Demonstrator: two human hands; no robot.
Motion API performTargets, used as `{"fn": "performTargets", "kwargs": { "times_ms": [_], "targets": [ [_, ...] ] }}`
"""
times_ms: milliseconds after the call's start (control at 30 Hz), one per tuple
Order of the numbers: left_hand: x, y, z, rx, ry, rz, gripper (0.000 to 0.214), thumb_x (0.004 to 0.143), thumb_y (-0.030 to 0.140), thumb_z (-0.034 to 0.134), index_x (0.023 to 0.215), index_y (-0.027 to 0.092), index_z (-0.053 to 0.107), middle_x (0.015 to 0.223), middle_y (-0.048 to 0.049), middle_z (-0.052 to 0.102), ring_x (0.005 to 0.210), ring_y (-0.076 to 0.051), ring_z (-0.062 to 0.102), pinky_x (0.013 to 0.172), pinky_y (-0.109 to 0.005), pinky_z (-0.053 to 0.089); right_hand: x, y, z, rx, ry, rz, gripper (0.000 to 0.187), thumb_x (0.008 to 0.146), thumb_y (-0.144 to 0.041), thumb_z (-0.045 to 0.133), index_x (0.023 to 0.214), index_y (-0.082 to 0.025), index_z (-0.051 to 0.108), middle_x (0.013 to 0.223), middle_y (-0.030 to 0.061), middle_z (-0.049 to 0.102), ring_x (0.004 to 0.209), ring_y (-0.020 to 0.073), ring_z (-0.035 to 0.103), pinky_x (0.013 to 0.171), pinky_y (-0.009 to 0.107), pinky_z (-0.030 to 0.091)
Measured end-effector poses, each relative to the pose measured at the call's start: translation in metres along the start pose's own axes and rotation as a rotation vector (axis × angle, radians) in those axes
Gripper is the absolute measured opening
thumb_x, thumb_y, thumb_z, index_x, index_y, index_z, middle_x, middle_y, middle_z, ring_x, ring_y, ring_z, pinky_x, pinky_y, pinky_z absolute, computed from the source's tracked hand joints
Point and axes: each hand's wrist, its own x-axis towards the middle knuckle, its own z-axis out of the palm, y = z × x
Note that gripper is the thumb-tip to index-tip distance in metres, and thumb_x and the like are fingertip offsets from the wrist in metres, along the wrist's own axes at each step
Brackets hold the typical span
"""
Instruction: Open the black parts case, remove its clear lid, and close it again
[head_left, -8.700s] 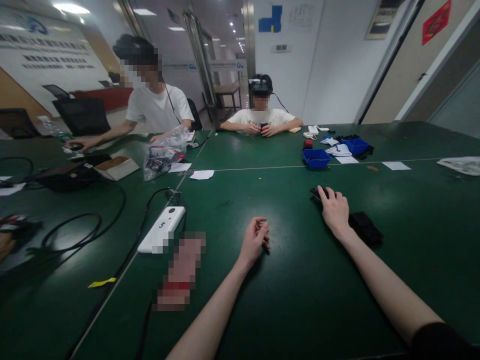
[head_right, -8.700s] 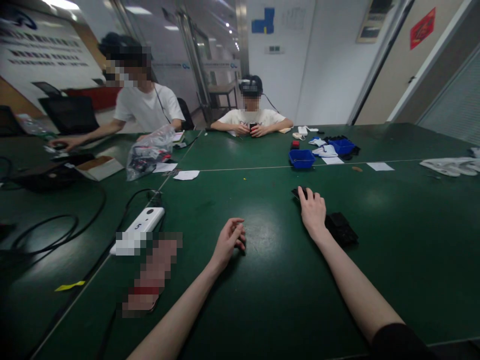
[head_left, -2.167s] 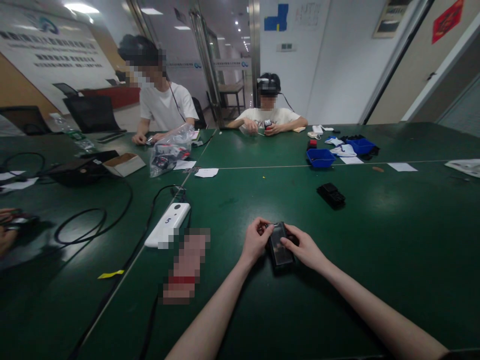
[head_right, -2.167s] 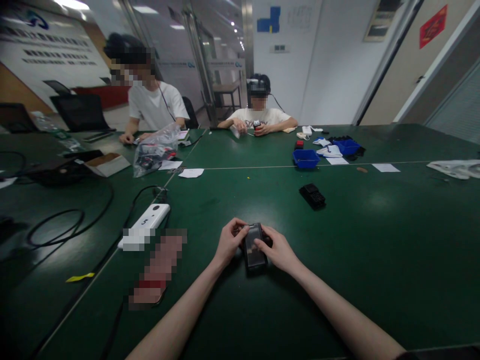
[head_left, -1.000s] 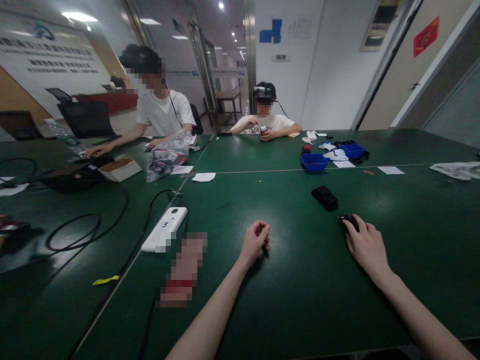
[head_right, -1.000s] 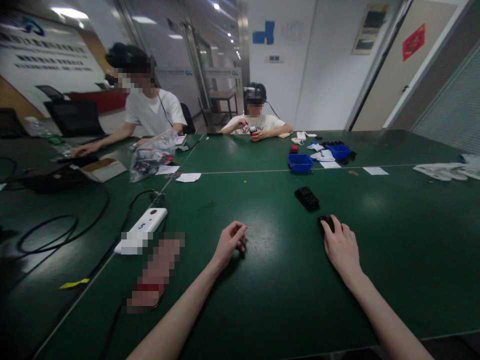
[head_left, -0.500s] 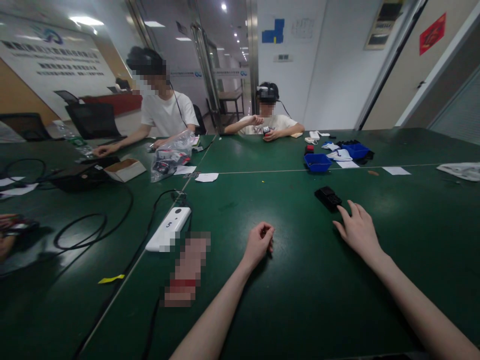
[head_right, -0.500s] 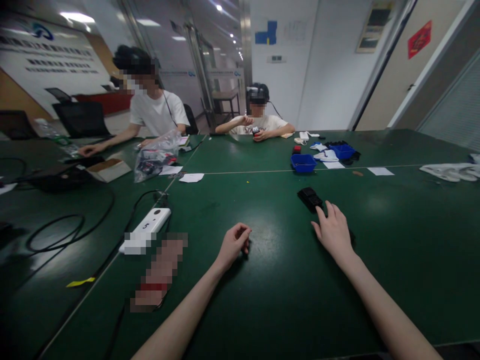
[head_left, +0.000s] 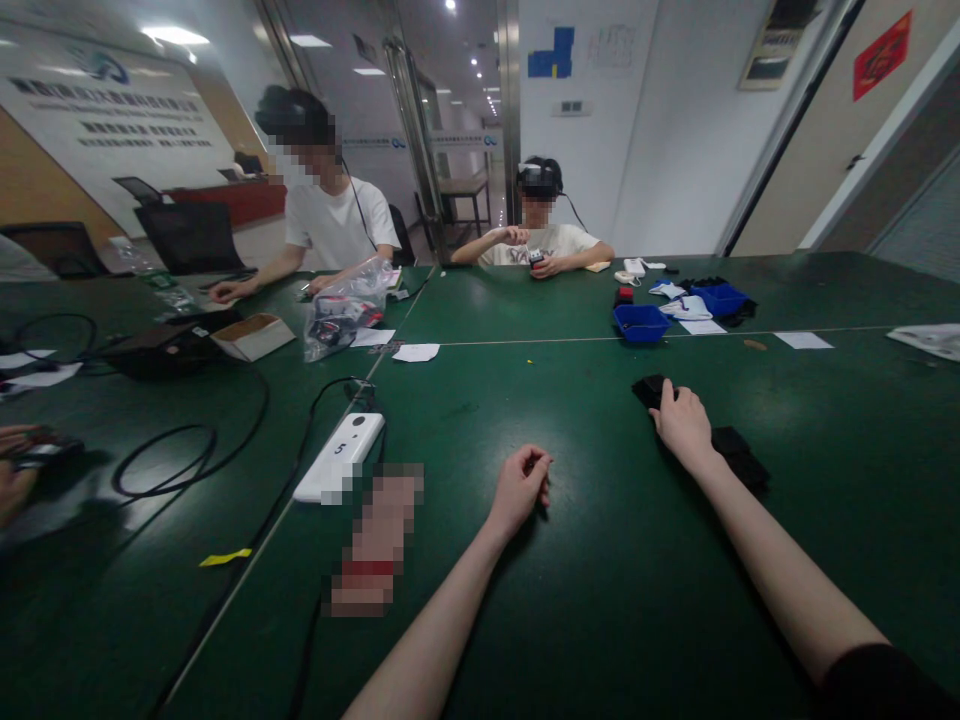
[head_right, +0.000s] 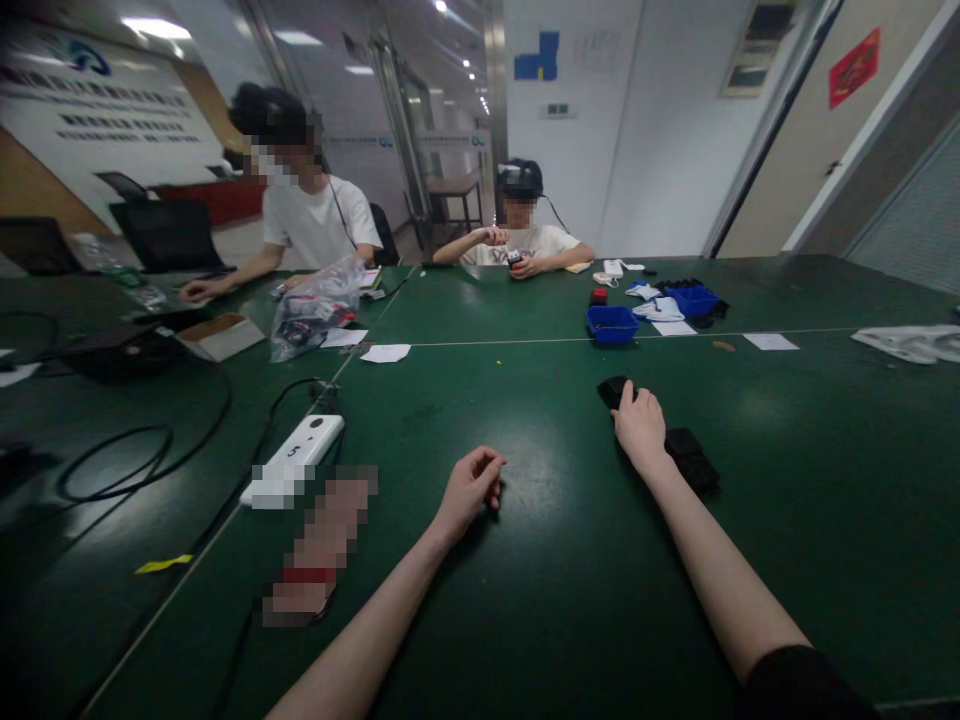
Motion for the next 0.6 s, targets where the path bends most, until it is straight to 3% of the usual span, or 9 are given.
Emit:
{"fn": "performTargets", "kwargs": {
  "times_ms": [200, 367, 467, 600],
  "targets": [
    [0.0, 0.001, 0.0, -0.016, 0.002, -0.009, 0.023, 0.076, 0.038, 0.053, 0.074, 0.015, 0.051, 0.047, 0.0068, 0.048, 0.034, -0.006, 0.046, 0.036, -0.016, 0.035, -0.006, 0.002, -0.001, 0.121, 0.076, 0.005, 0.054, 0.083, -0.026, 0.036, 0.131, -0.002, 0.033, 0.113, 0.0263, 0.045, 0.101, 0.0363, 0.049, 0.082, 0.049, 0.042],
    [-0.001, 0.002, -0.001, -0.02, 0.002, 0.0, 0.021, 0.076, 0.036, 0.053, 0.073, 0.015, 0.051, 0.047, 0.0065, 0.048, 0.035, -0.006, 0.045, 0.036, -0.016, 0.035, -0.008, -0.006, -0.016, 0.269, 0.167, 0.064, 0.057, 0.083, -0.031, 0.037, 0.132, -0.002, 0.032, 0.114, 0.0251, 0.042, 0.105, 0.0371, 0.046, 0.087, 0.05, 0.04],
    [0.0, -0.001, -0.001, -0.026, 0.003, 0.0, 0.021, 0.076, 0.036, 0.053, 0.074, 0.015, 0.051, 0.049, 0.0064, 0.047, 0.035, -0.005, 0.045, 0.037, -0.016, 0.036, -0.017, -0.022, -0.025, 0.498, 0.092, 0.122, 0.062, 0.083, -0.04, 0.04, 0.134, -0.006, 0.033, 0.116, 0.0222, 0.043, 0.105, 0.0336, 0.049, 0.09, 0.048, 0.041],
    [0.003, -0.005, 0.0, -0.071, 0.024, 0.015, 0.021, 0.076, 0.034, 0.054, 0.084, 0.014, 0.053, 0.056, 0.005, 0.048, 0.041, -0.006, 0.047, 0.037, -0.016, 0.038, -0.042, -0.06, -0.028, 0.886, -0.164, 0.121, 0.058, 0.081, -0.047, 0.04, 0.128, -0.013, 0.042, 0.117, 0.0167, 0.051, 0.113, 0.0293, 0.048, 0.098, 0.047, 0.035]
  ]
}}
